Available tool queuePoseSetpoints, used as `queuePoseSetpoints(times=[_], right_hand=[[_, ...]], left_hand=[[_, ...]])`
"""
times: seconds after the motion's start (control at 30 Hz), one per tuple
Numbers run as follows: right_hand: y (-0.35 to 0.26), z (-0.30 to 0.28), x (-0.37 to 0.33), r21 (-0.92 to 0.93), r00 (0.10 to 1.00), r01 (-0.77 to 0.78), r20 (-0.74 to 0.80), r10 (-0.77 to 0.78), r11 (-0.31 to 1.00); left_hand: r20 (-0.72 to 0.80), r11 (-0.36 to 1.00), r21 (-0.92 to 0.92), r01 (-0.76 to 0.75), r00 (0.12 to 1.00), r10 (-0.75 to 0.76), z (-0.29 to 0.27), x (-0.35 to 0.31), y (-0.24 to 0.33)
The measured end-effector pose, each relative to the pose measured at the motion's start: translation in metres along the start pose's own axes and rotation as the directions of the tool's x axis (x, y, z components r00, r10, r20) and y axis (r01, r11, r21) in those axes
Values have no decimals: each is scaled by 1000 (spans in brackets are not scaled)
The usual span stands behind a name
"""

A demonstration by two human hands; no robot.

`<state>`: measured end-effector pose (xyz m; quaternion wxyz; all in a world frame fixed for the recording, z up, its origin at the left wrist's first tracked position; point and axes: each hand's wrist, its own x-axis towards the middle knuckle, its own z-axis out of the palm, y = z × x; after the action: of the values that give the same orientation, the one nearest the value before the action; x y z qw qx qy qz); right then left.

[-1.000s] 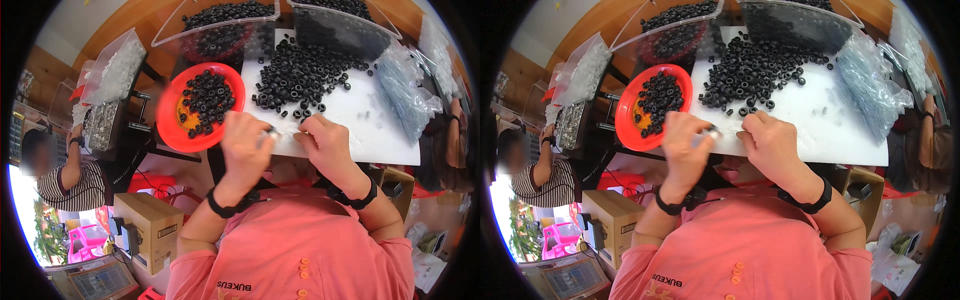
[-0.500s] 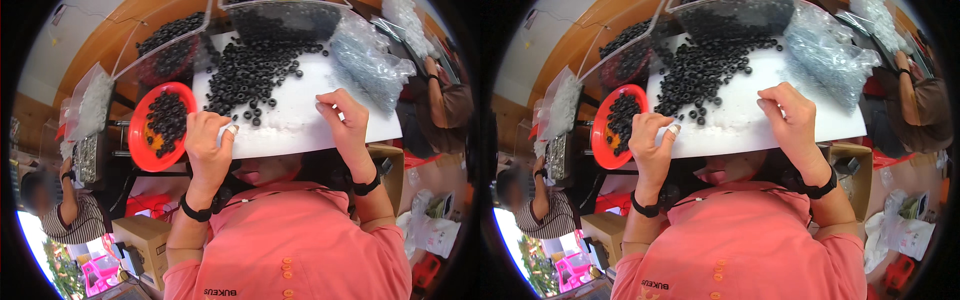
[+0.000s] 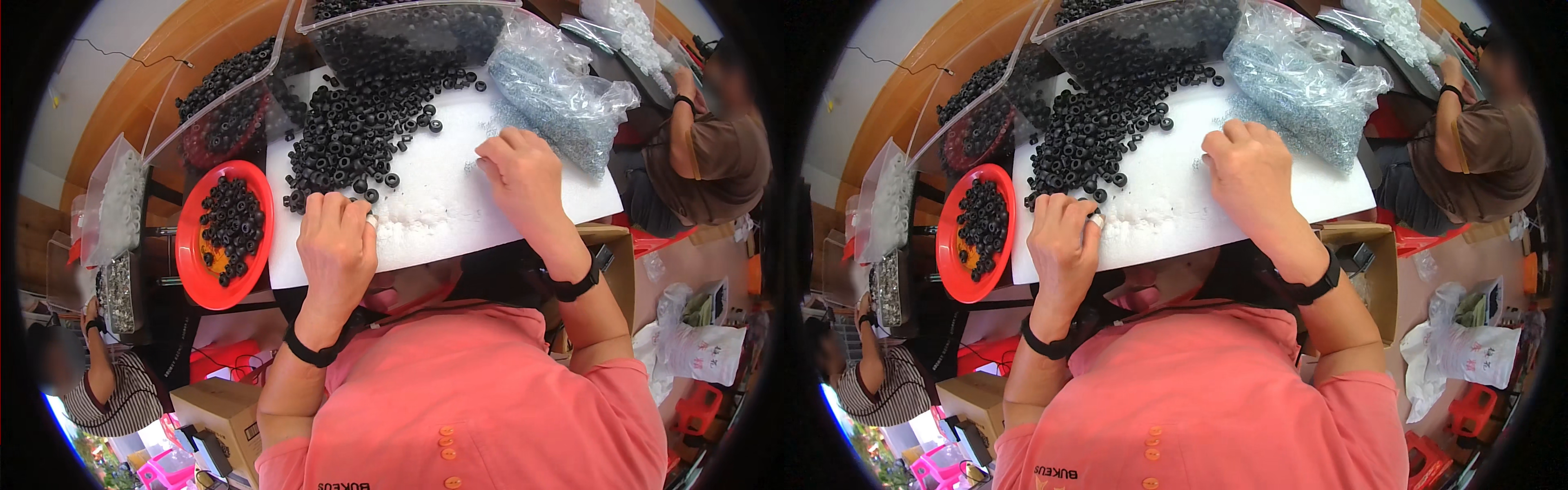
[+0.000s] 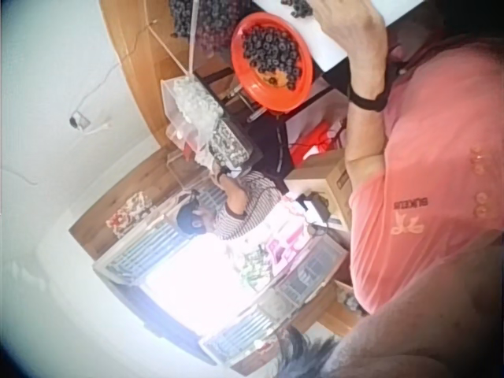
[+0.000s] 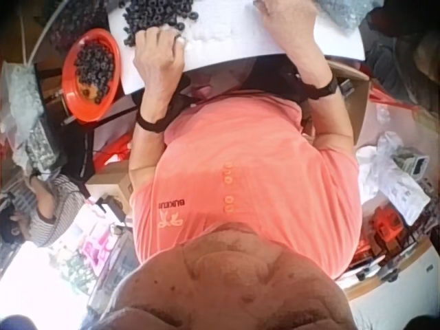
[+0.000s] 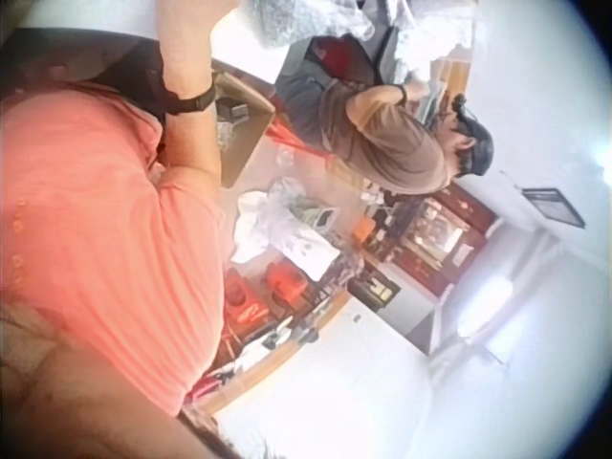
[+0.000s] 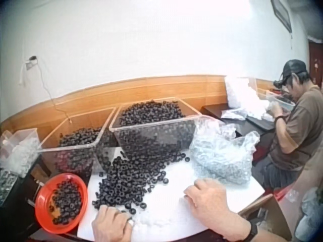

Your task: Assembling small black components and white plastic strips into final pieces at a workstation.

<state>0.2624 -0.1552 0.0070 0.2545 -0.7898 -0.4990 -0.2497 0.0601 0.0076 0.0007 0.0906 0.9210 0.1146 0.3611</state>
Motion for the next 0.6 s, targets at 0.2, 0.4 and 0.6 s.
queuePoseSetpoints(times=[0.2, 0.4, 0.6], right_hand=[[-5, 2, 8, -104, 986, 104, 144, -89, 989], [-1, -4, 7, -73, 968, 197, 174, -182, 978], [3, -1, 6, 5, 966, 235, 113, -234, 972]], left_hand=[[-19, 1000, -19, 22, 1000, -23, 0, -7, -5], [-65, 1000, -19, 22, 998, -23, -9, -12, -10], [-168, 1000, 27, 11, 986, -7, -13, -6, 4]])
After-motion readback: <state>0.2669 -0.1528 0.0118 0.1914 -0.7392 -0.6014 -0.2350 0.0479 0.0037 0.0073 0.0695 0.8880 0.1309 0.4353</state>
